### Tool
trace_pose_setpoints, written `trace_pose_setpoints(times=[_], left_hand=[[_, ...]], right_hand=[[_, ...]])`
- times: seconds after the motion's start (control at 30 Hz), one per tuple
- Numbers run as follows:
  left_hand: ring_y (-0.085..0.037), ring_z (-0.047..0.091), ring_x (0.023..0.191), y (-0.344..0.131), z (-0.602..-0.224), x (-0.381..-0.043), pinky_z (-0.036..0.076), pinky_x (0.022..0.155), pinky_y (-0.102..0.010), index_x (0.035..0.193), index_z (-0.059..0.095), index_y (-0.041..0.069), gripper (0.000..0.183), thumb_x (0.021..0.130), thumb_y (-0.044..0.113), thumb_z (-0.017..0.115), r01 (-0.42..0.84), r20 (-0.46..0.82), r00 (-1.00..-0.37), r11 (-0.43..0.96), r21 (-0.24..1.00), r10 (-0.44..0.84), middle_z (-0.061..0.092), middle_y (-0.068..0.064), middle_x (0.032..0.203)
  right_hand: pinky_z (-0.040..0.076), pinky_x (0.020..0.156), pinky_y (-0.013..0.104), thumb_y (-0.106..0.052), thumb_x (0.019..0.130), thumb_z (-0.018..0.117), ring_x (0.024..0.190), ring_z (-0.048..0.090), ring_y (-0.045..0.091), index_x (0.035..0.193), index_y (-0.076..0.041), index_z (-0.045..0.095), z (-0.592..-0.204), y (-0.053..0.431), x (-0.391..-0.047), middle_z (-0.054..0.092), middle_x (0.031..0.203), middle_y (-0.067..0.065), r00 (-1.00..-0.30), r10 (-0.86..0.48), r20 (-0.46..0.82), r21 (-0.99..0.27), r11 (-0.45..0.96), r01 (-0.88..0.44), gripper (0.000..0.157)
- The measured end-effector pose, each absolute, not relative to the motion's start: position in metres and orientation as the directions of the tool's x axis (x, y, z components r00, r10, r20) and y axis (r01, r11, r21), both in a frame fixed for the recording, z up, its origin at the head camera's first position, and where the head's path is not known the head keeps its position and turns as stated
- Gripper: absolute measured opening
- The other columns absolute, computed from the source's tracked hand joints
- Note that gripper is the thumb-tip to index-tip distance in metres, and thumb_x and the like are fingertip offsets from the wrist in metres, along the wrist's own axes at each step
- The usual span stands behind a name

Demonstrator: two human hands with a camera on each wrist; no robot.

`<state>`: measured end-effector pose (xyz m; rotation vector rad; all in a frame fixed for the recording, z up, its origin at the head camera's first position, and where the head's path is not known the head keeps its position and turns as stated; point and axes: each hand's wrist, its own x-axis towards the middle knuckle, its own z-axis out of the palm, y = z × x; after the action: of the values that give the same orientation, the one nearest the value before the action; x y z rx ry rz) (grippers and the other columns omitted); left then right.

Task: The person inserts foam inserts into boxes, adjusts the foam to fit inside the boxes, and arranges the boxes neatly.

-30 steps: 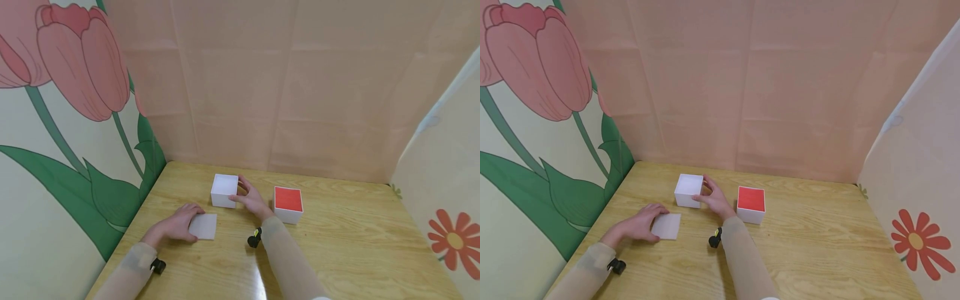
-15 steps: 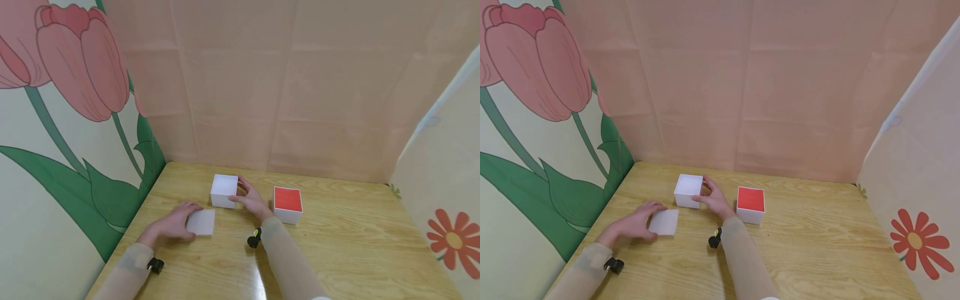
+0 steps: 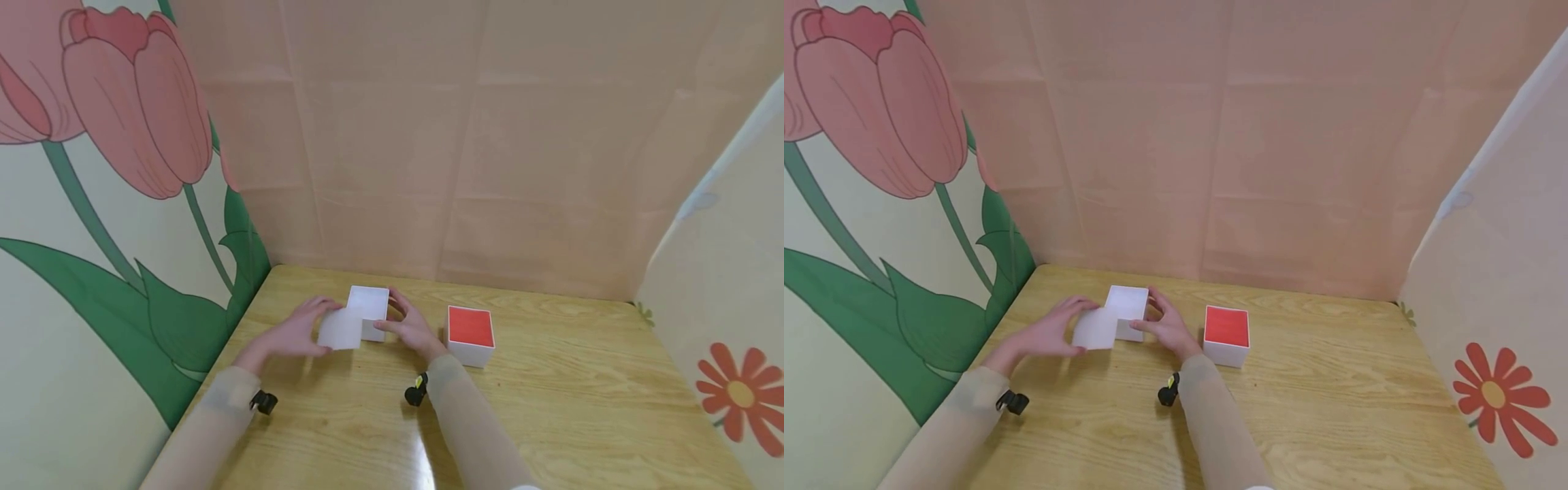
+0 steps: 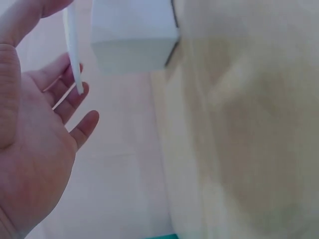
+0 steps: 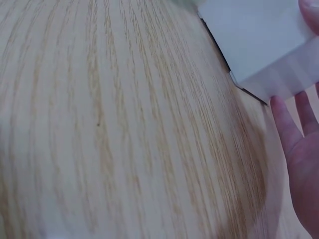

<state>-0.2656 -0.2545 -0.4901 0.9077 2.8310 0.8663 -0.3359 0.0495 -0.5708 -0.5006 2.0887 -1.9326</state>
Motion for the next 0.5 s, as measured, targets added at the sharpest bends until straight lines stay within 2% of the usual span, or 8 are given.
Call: trace_pose_setpoints(times=[0.2,0.3,0.5], left_hand=[[-0.035,0.041,0.144,-0.239,-0.478,-0.293,0.04,0.117,-0.062,0.157,0.05,0.007,0.088,0.082,0.027,0.092,0.542,0.133,-0.817,0.666,0.513,0.561,0.048,-0.012,0.155],[-0.035,0.041,0.145,-0.23,-0.474,-0.306,0.041,0.116,-0.063,0.157,0.049,0.008,0.087,0.083,0.029,0.091,0.539,0.12,-0.818,0.675,0.503,0.563,0.048,-0.012,0.156],[-0.037,0.041,0.145,-0.213,-0.468,-0.326,0.039,0.118,-0.062,0.156,0.05,0.004,0.087,0.084,0.033,0.089,0.563,0.093,-0.804,0.702,0.436,0.587,0.047,-0.015,0.157]], right_hand=[[0.044,0.119,0.05,-0.022,0.091,0.089,0.15,0.044,0.04,0.172,-0.022,0.026,-0.572,0.051,-0.337,0.033,0.173,0.007,-0.905,-0.424,0.029,-0.996,0.064,-0.062,0.102],[0.046,0.117,0.051,-0.02,0.091,0.089,0.148,0.045,0.042,0.172,-0.021,0.026,-0.572,0.051,-0.337,0.034,0.172,0.009,-0.905,-0.424,0.031,-0.997,0.056,-0.06,0.103],[0.052,0.112,0.048,-0.013,0.09,0.089,0.145,0.049,0.042,0.17,-0.023,0.03,-0.572,0.051,-0.339,0.038,0.169,0.013,-0.906,-0.421,0.049,-0.997,0.03,-0.068,0.101]])
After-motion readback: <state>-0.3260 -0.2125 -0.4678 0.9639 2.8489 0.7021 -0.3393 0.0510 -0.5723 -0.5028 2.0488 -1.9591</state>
